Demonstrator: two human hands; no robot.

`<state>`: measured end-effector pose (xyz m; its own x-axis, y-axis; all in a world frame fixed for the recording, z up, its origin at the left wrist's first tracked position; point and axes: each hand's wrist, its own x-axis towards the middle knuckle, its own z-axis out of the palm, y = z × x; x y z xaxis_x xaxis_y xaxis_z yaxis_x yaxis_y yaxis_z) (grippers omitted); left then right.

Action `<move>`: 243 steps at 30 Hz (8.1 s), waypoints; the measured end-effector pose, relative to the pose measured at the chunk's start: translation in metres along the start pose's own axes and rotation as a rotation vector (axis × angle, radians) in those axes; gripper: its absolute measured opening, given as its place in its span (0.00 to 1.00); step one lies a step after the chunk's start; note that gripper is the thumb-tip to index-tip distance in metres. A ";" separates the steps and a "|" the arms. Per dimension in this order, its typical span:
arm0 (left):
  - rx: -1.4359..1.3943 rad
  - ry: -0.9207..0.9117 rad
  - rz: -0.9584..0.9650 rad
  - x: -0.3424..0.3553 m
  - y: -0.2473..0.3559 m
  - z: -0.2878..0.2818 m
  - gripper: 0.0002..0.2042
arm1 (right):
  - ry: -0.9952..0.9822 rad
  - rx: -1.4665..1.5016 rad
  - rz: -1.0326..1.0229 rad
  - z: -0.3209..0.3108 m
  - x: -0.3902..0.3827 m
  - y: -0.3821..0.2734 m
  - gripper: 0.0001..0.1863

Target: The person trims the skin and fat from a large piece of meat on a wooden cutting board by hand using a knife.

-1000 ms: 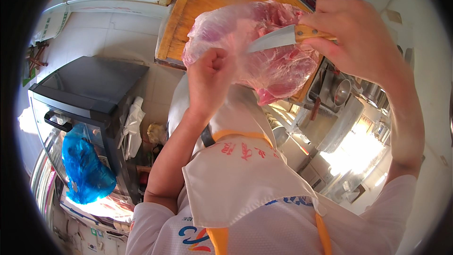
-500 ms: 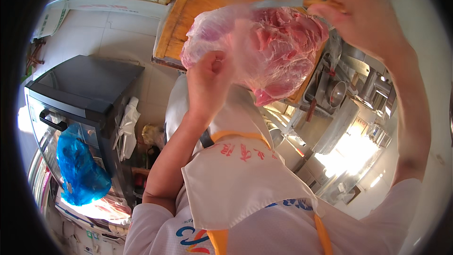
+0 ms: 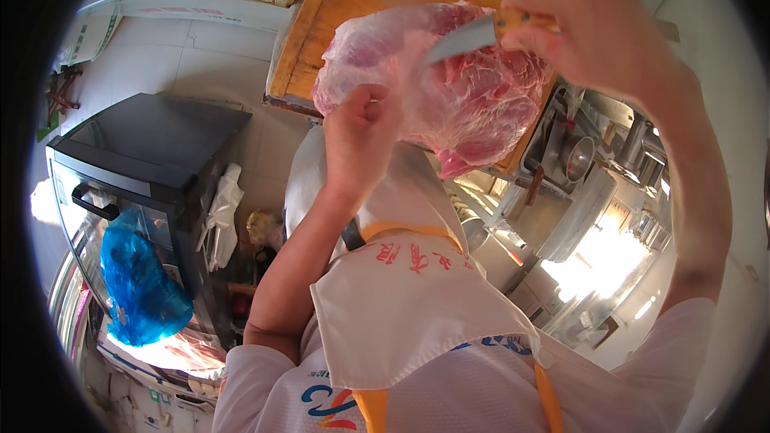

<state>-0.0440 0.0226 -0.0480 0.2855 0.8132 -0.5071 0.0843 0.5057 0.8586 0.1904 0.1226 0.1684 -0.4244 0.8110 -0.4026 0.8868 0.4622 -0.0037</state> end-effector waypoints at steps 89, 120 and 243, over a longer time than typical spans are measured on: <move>0.380 -0.805 -0.406 0.197 0.096 0.015 0.06 | 0.521 1.193 1.702 0.062 0.081 -0.238 0.19; 0.860 -0.762 0.056 0.175 0.113 0.037 0.07 | 0.870 1.155 1.756 0.067 0.047 -0.240 0.22; 0.656 -1.382 0.241 0.224 0.108 0.060 0.04 | 0.843 1.430 1.988 0.057 0.016 -0.231 0.23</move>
<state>0.0865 0.2425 -0.0640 0.9516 -0.2230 -0.2115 0.1923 -0.1050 0.9757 -0.0112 0.0083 0.1104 0.8863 -0.1133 -0.4491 -0.4138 -0.6293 -0.6579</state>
